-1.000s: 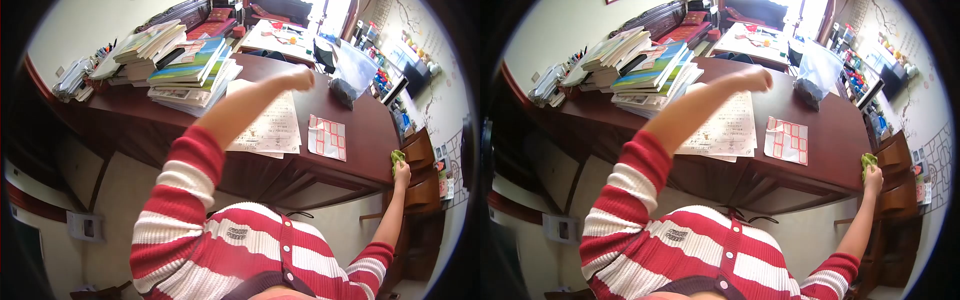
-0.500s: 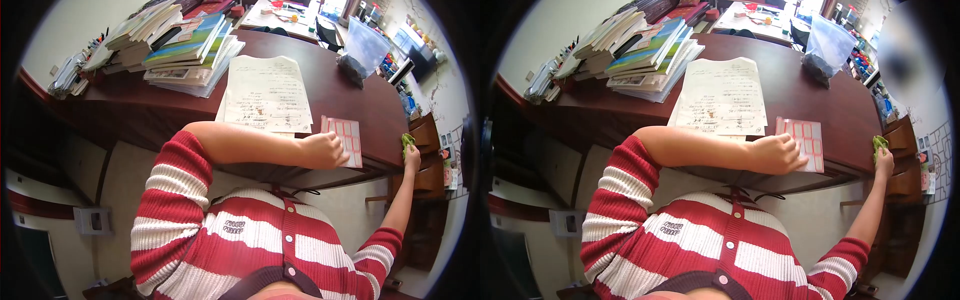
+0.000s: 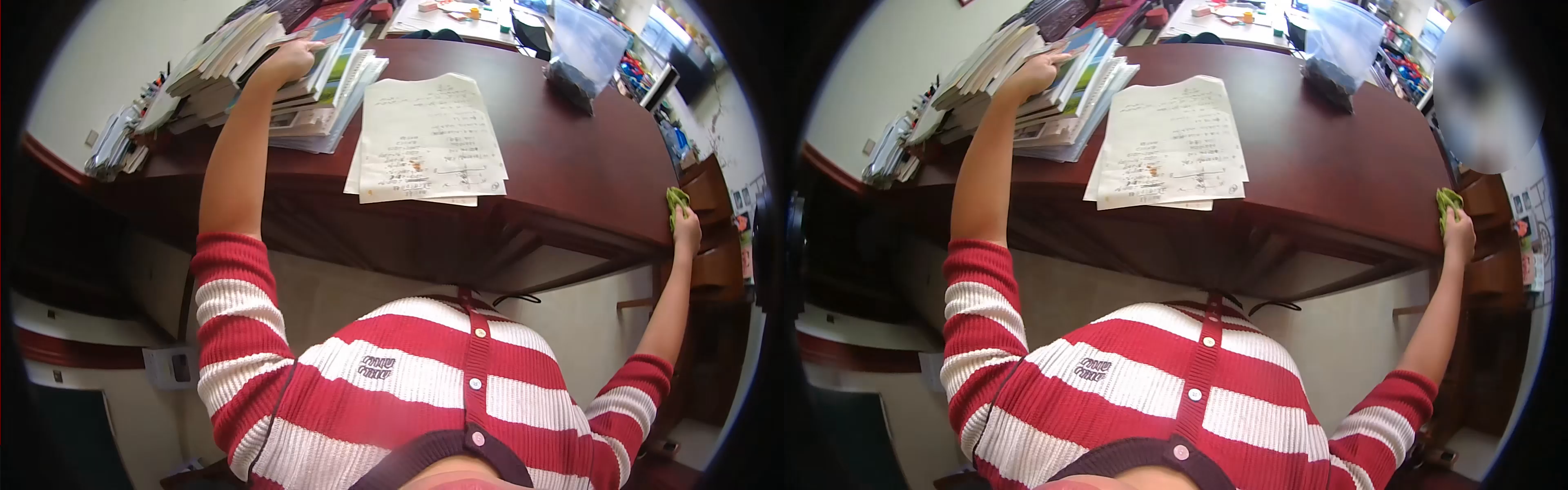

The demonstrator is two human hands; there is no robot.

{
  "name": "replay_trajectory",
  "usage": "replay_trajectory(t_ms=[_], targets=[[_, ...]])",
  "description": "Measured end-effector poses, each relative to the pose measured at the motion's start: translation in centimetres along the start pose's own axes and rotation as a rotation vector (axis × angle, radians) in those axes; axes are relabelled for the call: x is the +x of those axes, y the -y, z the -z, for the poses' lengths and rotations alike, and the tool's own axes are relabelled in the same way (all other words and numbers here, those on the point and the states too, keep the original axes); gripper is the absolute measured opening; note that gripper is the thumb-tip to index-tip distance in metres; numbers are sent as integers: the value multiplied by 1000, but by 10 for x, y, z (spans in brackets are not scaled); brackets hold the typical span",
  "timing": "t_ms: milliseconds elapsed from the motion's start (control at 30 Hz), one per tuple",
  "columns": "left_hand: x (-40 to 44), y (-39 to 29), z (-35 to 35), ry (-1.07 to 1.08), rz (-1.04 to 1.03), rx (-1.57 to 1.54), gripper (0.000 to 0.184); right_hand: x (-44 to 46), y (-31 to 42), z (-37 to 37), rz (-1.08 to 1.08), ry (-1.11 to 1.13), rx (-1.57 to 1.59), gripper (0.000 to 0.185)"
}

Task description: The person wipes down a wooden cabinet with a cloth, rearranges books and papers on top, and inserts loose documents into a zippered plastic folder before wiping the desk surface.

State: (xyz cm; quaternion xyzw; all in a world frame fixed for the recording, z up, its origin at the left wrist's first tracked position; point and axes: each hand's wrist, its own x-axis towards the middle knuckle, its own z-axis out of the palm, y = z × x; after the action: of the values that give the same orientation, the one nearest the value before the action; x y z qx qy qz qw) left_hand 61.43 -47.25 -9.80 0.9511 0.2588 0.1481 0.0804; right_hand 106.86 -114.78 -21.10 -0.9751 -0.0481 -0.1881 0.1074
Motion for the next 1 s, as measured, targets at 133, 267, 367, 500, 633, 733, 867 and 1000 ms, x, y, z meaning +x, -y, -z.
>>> replay_trajectory(t_ms=[133,267,367,500,633,733,867,1000], targets=[[24,18,-9,157,66,264,47,1,2,1,-24,42,-7,48],[32,73,-25,178,198,199,62,-10,11,11,-52,45,-19,46],[31,99,-27,224,253,16,79,-8,7,3,-12,-21,1,41],[-25,-44,-1,-178,254,415,84,-47,47,11,265,-138,128,33],[-55,-190,-28,98,-492,-50,78,-153,191,47,659,-20,337,34],[-100,-261,-58,258,-588,105,88,-200,272,45,871,117,457,42],[-145,-267,-46,348,-400,323,100,-177,283,60,779,395,219,39],[-154,-227,-57,313,-329,352,104,-42,145,-6,642,173,-59,32]])
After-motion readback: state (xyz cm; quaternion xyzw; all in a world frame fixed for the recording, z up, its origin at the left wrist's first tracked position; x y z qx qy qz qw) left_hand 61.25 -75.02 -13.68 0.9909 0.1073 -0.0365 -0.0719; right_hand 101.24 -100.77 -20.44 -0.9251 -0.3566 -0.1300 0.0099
